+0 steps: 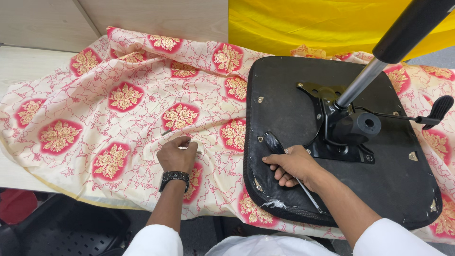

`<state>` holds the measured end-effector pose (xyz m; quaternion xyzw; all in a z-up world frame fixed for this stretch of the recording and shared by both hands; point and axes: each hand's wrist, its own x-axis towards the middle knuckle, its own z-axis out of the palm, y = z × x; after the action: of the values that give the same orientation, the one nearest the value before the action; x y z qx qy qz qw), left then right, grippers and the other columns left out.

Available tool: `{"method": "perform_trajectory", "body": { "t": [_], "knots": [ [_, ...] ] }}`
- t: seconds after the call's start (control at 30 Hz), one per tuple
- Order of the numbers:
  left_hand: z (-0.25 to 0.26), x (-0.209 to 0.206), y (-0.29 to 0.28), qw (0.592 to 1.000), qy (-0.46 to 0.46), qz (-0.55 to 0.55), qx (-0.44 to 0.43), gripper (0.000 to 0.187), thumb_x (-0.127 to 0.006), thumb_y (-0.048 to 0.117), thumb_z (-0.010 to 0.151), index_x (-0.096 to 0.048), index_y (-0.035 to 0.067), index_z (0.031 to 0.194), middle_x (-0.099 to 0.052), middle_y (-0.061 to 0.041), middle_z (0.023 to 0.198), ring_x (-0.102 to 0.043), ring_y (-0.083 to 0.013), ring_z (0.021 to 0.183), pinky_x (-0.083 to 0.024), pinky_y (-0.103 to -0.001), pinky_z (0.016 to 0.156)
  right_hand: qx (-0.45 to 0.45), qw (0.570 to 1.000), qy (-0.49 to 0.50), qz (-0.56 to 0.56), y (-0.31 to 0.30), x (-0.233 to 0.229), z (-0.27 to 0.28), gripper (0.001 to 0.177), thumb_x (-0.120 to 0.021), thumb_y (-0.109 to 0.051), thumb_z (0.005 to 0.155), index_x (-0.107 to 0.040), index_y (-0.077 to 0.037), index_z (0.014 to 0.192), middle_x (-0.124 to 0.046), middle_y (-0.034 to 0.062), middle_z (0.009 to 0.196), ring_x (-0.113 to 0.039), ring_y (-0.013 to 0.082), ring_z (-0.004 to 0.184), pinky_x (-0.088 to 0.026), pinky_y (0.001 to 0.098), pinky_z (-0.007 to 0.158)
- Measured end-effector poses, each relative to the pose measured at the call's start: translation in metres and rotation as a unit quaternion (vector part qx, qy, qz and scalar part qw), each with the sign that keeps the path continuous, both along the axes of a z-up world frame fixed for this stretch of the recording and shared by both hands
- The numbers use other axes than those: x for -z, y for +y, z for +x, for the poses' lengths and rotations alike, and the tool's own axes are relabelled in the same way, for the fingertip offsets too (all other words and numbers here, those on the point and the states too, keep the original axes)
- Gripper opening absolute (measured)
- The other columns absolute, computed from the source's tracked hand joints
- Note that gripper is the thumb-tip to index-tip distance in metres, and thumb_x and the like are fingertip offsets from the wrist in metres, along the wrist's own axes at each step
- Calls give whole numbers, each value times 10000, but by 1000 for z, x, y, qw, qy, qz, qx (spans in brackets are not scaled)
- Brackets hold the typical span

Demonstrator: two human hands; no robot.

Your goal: The person attaches a metal tilt mechanism and height-adjustment lever to the underside of a chair seat plate, aligning screws by hand and tightening them with a screwdriver. They pick up loose screws from the cloth-covered table and drive them into the mounting plate, working on one screw at a time.

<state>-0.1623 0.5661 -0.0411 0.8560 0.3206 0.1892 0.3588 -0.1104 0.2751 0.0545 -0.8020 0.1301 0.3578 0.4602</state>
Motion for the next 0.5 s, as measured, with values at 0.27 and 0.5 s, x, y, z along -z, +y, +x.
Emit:
{"method": "perform_trajectory", "body": {
  "t": [0.27, 0.5],
  "knots": [
    [16, -35, -27, 985, -62, -155, 30, 319, -754, 215, 791, -801, 85, 1079, -802, -76, 807, -755, -135, 692, -603, -278, 718, -1, 1000, 0, -2, 0, 1, 0, 300, -768, -231, 864, -653, 6, 722, -656, 114, 546, -614, 173, 383, -476, 264, 339],
    [22, -72, -53, 966, -192, -168, 45, 383, -830, 163, 806, -752, 53, 1164, -802, -83, 896, -764, -116, 783, -621, -247, 746, -6, 1000, -9, -1, -2, 3, 0, 293, -767, -232, 868, -659, 6, 736, -653, 111, 551, -619, 173, 394, -483, 263, 341]
  ]
}}
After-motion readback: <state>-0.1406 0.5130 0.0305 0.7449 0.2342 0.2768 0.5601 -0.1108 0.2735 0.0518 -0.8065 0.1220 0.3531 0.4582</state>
